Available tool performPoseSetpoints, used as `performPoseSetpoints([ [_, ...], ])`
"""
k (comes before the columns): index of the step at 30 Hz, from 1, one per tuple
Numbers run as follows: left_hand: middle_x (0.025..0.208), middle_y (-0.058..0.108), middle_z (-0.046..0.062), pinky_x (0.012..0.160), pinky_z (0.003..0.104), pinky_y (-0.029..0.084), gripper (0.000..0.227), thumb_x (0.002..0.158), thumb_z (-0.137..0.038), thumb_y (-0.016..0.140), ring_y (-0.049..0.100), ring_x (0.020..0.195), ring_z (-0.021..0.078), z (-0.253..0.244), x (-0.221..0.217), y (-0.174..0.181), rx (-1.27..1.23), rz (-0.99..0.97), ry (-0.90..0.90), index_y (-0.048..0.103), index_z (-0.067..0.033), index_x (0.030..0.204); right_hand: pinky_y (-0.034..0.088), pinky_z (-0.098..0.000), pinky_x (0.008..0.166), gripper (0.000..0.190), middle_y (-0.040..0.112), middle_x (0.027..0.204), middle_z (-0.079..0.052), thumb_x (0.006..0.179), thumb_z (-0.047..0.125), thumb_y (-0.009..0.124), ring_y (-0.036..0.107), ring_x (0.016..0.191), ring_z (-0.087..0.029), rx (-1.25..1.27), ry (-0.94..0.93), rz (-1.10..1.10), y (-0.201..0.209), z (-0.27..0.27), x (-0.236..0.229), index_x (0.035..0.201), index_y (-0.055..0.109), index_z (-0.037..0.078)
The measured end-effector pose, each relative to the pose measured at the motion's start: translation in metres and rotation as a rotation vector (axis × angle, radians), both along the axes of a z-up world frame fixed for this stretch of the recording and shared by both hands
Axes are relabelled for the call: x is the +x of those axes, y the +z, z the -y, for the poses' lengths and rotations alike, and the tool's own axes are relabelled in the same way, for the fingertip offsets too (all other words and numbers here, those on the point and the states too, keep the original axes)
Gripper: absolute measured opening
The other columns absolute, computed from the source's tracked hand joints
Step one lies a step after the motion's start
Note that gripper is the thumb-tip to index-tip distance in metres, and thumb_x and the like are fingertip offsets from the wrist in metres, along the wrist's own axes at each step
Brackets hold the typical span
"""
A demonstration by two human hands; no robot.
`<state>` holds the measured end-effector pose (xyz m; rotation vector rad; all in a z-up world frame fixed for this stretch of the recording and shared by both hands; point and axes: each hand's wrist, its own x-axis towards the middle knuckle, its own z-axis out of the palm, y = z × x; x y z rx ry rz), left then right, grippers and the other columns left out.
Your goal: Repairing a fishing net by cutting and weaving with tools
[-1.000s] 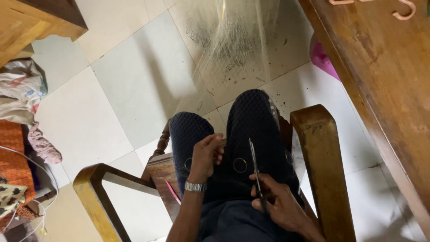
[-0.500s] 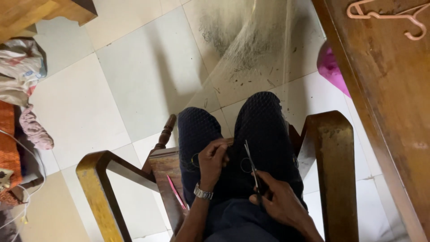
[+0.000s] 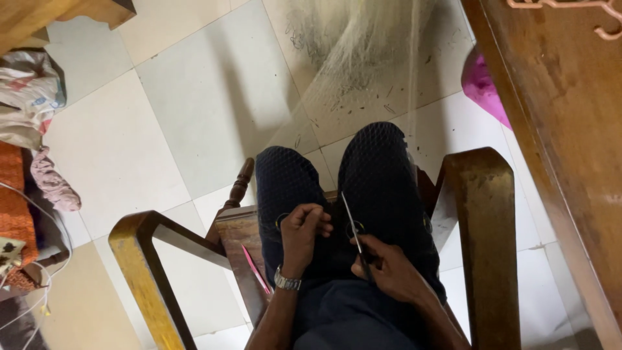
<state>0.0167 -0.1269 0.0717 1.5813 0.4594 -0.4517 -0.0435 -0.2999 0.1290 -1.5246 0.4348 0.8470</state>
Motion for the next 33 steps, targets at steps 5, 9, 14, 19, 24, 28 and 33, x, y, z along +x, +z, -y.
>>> performPoseSetpoints([
  [5,0.069,0.066,0.017,0.044,0.026,0.050,0.009,0.085,-0.010,0.058,0.062,0.050,0.0201,-0.002,0.001,0.002,-0.065,-0.032,0.074,0.058,-0.0007,0.085,0.048,-0.0232,0.070,0.037,0.070,0.081,0.000,0.080,0.023,0.059,0.065,0.072,-0.010,-0.006,0.075,0.028,0.007,0.003,0.003,0.117,0.057,0.015],
  [9,0.072,0.066,0.018,0.045,0.027,0.051,0.011,0.086,-0.011,0.055,0.063,0.051,0.0218,-0.004,-0.001,-0.009,-0.109,0.002,0.064,0.055,-0.0019,0.093,0.048,-0.0236,0.069,0.033,0.072,0.080,0.000,0.080,0.017,0.051,0.067,0.070,-0.010,0.003,0.066,0.056,0.006,0.004,0.000,0.113,0.059,0.014],
  [14,0.069,0.066,0.018,0.046,0.024,0.050,0.018,0.082,-0.015,0.059,0.063,0.052,0.0199,-0.002,0.004,-0.005,-0.084,-0.074,0.045,0.061,0.0017,0.090,0.047,-0.0229,0.068,0.038,0.070,0.080,0.000,0.077,0.023,0.066,0.064,0.071,-0.008,0.025,0.059,0.040,0.011,0.003,0.002,0.113,0.060,0.013],
  [19,0.065,0.065,0.013,0.043,0.022,0.049,0.013,0.081,-0.011,0.061,0.061,0.048,0.0157,0.002,0.007,0.000,0.071,0.037,-0.062,0.065,-0.0007,0.087,0.041,-0.0224,0.063,0.046,0.062,0.080,-0.001,0.074,0.034,0.063,0.055,0.070,-0.008,0.089,0.059,-0.056,0.014,0.003,0.002,0.114,0.060,0.012],
  [24,0.064,0.065,0.012,0.040,0.022,0.048,0.011,0.085,-0.013,0.056,0.061,0.046,0.0148,0.001,0.004,-0.005,0.094,0.118,-0.036,0.061,-0.0030,0.083,0.039,-0.0224,0.046,0.050,0.061,0.075,-0.007,0.075,0.032,0.063,0.052,0.047,-0.012,0.323,-0.024,-0.154,-0.003,-0.002,-0.002,0.117,0.055,0.006],
  [28,0.062,0.063,0.009,0.042,0.023,0.049,0.009,0.087,-0.011,0.053,0.061,0.048,0.0141,0.002,0.003,-0.005,0.068,0.170,-0.044,0.058,-0.0041,0.082,0.041,-0.0232,0.042,0.102,0.062,0.071,-0.010,0.054,0.079,0.033,0.051,0.042,-0.013,0.454,-0.038,-0.059,-0.007,-0.006,0.000,0.113,0.055,-0.001],
  [33,0.061,0.063,0.008,0.041,0.024,0.053,0.011,0.088,-0.011,0.050,0.061,0.045,0.0136,0.001,0.005,-0.001,0.131,0.258,-0.082,0.056,-0.0057,0.080,0.040,-0.0240,0.039,0.097,0.055,0.064,-0.011,0.054,0.074,0.037,0.047,0.048,-0.013,0.440,-0.072,-0.170,-0.003,-0.011,0.002,0.109,0.057,-0.004],
])
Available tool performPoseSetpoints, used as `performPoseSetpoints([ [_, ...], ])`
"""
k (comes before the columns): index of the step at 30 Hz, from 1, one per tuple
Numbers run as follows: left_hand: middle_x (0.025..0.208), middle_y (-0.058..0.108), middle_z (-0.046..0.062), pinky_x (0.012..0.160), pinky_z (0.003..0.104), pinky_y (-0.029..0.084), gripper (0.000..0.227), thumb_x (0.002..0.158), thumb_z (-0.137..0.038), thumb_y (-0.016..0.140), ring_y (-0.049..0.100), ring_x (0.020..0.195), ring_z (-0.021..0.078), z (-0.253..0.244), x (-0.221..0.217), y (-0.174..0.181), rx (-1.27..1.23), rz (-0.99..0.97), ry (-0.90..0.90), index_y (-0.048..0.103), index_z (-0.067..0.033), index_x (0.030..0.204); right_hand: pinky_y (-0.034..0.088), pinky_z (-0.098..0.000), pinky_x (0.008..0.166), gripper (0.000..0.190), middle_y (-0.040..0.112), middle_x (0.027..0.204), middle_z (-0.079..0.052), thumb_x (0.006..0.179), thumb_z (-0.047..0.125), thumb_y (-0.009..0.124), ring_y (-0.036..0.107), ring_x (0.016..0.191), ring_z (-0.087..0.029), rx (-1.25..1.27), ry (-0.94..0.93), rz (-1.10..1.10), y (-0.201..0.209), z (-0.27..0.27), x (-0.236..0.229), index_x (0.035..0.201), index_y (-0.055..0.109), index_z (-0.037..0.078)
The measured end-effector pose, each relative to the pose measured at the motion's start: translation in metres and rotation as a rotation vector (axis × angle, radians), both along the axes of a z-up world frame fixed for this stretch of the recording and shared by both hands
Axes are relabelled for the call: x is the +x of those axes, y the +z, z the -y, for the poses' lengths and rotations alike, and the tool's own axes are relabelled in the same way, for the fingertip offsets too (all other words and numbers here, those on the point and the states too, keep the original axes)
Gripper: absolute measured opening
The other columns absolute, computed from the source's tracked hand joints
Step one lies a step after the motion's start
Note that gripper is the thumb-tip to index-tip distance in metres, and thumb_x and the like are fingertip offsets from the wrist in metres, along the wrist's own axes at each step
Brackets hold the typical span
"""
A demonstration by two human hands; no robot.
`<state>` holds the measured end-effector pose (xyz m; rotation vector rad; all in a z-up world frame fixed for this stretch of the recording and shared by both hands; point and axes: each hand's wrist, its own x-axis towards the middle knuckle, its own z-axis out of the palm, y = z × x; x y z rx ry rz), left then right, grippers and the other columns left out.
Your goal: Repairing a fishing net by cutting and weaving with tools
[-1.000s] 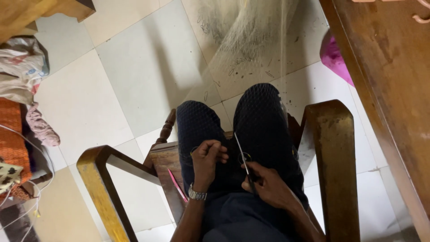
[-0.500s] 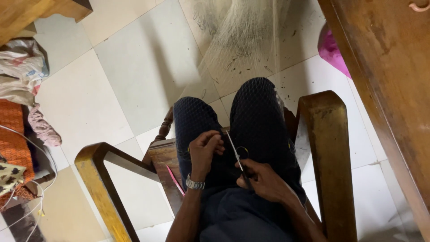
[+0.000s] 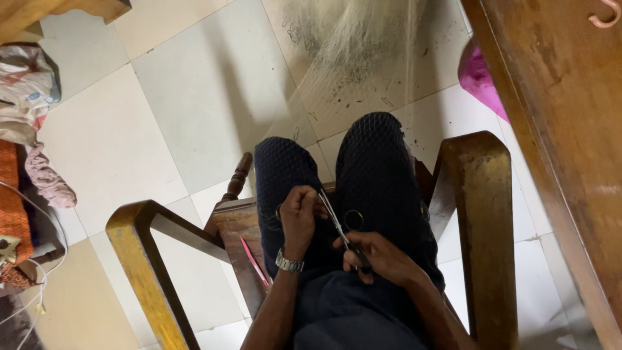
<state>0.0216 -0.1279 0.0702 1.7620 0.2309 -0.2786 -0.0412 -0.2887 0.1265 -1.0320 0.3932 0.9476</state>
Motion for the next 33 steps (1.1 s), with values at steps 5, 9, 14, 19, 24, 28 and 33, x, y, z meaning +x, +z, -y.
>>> performPoseSetpoints([
  [5,0.059,0.059,0.016,0.041,0.033,0.055,0.014,0.087,0.000,0.052,0.062,0.047,0.0233,-0.001,-0.002,-0.013,-0.202,-0.017,0.067,0.059,0.0013,0.076,0.045,-0.0264,0.034,0.034,0.063,0.067,-0.017,0.082,0.023,0.065,0.055,0.037,-0.016,0.057,-0.058,0.085,-0.021,0.002,-0.005,0.100,0.062,-0.005],
  [9,0.057,0.059,0.016,0.041,0.032,0.054,0.016,0.088,-0.001,0.050,0.062,0.047,0.0224,0.000,0.001,-0.003,-0.205,-0.018,0.065,0.058,0.0011,0.075,0.046,-0.0266,0.035,0.032,0.062,0.067,-0.015,0.082,0.020,0.064,0.055,0.038,-0.016,0.021,-0.045,0.094,-0.019,0.002,-0.002,0.101,0.061,-0.005],
  [14,0.063,0.064,0.018,0.041,0.030,0.054,0.005,0.088,-0.003,0.051,0.063,0.048,0.0218,-0.002,-0.001,-0.006,-0.204,-0.016,0.120,0.055,0.0007,0.086,0.045,-0.0249,0.033,0.033,0.062,0.067,-0.016,0.082,0.021,0.063,0.055,0.037,-0.015,0.074,-0.112,0.053,-0.017,0.001,-0.002,0.102,0.057,-0.005],
  [19,0.067,0.066,0.014,0.044,0.024,0.051,0.006,0.084,-0.008,0.054,0.063,0.050,0.0175,-0.001,-0.006,-0.006,-0.113,-0.124,0.102,0.052,-0.0048,0.088,0.037,-0.0239,0.041,0.041,0.059,0.069,-0.010,0.081,0.032,0.053,0.045,0.040,-0.014,-0.079,-0.007,-0.047,0.004,0.001,-0.002,0.106,0.058,0.001],
  [24,0.063,0.064,0.013,0.043,0.026,0.052,0.005,0.086,-0.009,0.054,0.063,0.048,0.0179,0.000,-0.007,-0.004,-0.091,-0.096,0.100,0.053,-0.0041,0.088,0.035,-0.0203,0.040,0.044,0.062,0.071,-0.008,0.077,0.036,0.058,0.046,0.040,-0.012,-0.021,-0.020,-0.043,0.003,0.002,-0.004,0.105,0.060,0.002],
  [28,0.064,0.066,0.013,0.043,0.025,0.052,0.013,0.086,-0.014,0.052,0.062,0.048,0.0177,0.002,-0.005,0.000,-0.054,-0.098,0.090,0.055,-0.0026,0.093,0.035,-0.0218,0.040,0.037,0.061,0.070,-0.009,0.083,0.031,0.054,0.045,0.039,-0.013,-0.036,-0.019,-0.032,0.003,0.004,-0.004,0.104,0.059,0.001],
  [33,0.066,0.066,0.012,0.045,0.023,0.052,0.011,0.084,-0.010,0.057,0.063,0.049,0.0164,-0.001,-0.010,-0.010,-0.081,-0.058,0.064,0.062,-0.0019,0.089,0.033,-0.0208,0.038,0.046,0.061,0.068,-0.009,0.078,0.039,0.056,0.044,0.037,-0.012,0.021,-0.050,0.000,0.000,0.005,-0.008,0.104,0.059,0.001],
])
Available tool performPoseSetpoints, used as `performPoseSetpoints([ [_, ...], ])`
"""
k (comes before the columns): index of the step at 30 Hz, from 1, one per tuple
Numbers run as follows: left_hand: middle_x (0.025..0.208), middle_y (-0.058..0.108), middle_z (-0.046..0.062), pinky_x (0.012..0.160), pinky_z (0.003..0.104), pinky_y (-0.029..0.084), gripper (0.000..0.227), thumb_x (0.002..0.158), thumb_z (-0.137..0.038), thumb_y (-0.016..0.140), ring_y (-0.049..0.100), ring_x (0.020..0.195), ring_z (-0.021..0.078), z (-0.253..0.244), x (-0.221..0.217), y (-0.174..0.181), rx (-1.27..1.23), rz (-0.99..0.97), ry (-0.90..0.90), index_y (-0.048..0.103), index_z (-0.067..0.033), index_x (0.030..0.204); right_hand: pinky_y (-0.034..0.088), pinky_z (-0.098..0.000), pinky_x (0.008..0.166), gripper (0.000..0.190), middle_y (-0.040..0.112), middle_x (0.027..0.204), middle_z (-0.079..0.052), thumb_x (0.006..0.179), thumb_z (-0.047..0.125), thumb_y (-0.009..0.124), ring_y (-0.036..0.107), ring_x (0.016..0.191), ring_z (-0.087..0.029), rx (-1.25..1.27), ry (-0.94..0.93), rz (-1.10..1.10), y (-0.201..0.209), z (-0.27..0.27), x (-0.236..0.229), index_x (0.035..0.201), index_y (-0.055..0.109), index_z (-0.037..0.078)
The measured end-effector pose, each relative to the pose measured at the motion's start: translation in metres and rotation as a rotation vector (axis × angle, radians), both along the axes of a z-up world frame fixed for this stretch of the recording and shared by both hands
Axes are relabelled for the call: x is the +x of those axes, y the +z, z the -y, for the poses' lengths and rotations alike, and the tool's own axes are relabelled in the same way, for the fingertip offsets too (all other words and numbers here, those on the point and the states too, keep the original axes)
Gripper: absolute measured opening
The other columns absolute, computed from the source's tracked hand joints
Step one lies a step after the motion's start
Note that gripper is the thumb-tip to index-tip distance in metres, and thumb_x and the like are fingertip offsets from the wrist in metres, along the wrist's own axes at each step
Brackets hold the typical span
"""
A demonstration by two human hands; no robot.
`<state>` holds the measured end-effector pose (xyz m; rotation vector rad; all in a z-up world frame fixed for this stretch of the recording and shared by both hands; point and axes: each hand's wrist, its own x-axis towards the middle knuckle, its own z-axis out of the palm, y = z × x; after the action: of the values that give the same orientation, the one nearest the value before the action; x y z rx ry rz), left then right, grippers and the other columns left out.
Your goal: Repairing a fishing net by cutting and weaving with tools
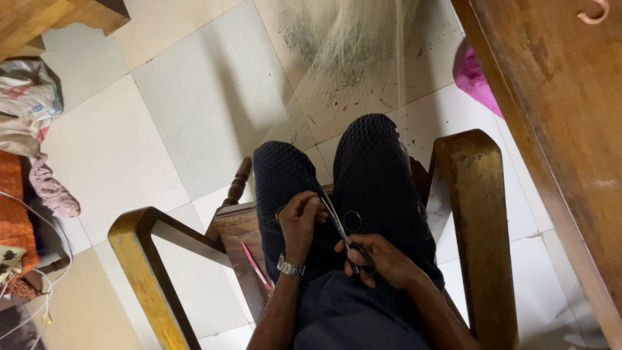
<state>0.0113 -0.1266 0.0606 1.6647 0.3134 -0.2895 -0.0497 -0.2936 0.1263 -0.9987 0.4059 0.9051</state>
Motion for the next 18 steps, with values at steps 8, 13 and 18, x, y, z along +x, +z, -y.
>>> performPoseSetpoints([
  [8,0.070,0.067,0.008,0.047,0.021,0.052,0.018,0.078,-0.008,0.063,0.062,0.051,0.0121,0.001,-0.003,-0.002,0.090,0.033,-0.034,0.066,-0.0016,0.094,0.034,-0.0219,0.039,0.046,0.062,0.069,-0.010,0.076,0.038,0.057,0.044,0.038,-0.012,0.013,-0.049,-0.008,-0.006,0.006,-0.012,0.104,0.058,0.001],
  [13,0.066,0.066,0.007,0.046,0.021,0.050,0.013,0.079,-0.009,0.062,0.062,0.049,0.0114,0.003,-0.002,-0.002,0.150,0.051,-0.055,0.067,-0.0022,0.090,0.034,-0.0209,0.040,0.045,0.062,0.070,-0.009,0.077,0.036,0.058,0.043,0.038,-0.012,0.002,-0.044,-0.021,0.000,0.007,-0.009,0.106,0.059,0.002],
  [18,0.062,0.065,0.009,0.043,0.021,0.050,0.009,0.083,-0.011,0.058,0.061,0.047,0.0125,0.005,-0.001,-0.001,0.188,0.026,-0.017,0.065,-0.0043,0.084,0.032,-0.0199,0.038,0.039,0.061,0.070,-0.010,0.081,0.031,0.056,0.044,0.038,-0.011,0.010,-0.039,-0.009,0.000,0.004,-0.009,0.105,0.058,0.001],
])
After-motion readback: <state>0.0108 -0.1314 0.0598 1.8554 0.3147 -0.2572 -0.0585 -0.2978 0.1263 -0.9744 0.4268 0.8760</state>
